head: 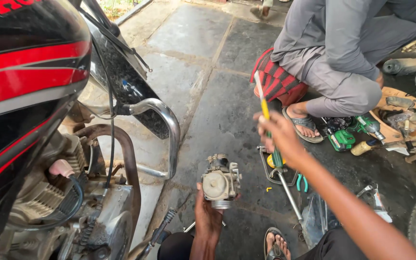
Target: The person sits on the workshop floor servicing a motorcycle carburetor. They unscrew parts with a screwdriver, drain liquid from the carburetor into a metal bowl, remove the float bowl and small metal parts, and continue unscrewing components while holding the carburetor.
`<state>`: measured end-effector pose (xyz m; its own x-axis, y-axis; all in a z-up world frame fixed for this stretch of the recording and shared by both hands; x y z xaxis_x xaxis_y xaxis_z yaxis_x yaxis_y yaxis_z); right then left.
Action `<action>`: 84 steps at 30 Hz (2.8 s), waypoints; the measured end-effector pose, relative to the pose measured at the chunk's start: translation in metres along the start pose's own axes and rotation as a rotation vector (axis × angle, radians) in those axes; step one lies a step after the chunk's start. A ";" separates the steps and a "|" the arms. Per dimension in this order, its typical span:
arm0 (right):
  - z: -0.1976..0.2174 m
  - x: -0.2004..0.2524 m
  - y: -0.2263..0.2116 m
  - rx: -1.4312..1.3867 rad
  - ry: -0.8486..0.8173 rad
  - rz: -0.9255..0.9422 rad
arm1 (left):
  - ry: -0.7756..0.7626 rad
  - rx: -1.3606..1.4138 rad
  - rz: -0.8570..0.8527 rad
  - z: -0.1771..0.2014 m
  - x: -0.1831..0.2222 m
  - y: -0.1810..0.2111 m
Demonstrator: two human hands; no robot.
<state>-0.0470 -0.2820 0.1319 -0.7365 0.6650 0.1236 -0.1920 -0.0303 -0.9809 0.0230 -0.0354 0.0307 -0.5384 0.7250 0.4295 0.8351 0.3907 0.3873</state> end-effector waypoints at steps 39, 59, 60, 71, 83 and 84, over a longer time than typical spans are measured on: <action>-0.031 0.109 0.042 -0.094 -0.120 -0.113 | -0.075 0.325 -0.017 -0.045 -0.057 0.016; -0.041 0.100 0.050 -0.022 0.089 -0.182 | -0.113 0.111 0.017 -0.024 -0.052 -0.006; -0.042 0.098 0.064 -0.130 0.073 -0.258 | -0.117 0.044 -0.018 -0.032 -0.049 -0.005; -0.044 0.098 0.092 -0.413 0.005 -0.538 | -0.030 -0.310 -0.087 -0.038 -0.044 -0.018; -0.020 0.097 0.091 -0.434 0.079 -0.427 | -0.127 -0.386 0.066 -0.024 -0.056 -0.018; -0.020 0.096 0.086 -0.421 0.066 -0.388 | -0.098 -0.399 0.043 -0.012 -0.064 -0.021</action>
<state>-0.1212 -0.2064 0.0563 -0.6189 0.6141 0.4897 -0.1551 0.5156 -0.8427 0.0389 -0.0969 0.0049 -0.4747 0.7938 0.3803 0.7370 0.1222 0.6647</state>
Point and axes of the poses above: each hand's wrist, its own x-axis away from the middle knuckle, its own z-axis out of the back of the hand, y = z × x, the point moved 4 cm from there along -x, towards the middle knuckle, and after that the axes turned 12 degrees about x, right-handed, at the moved point
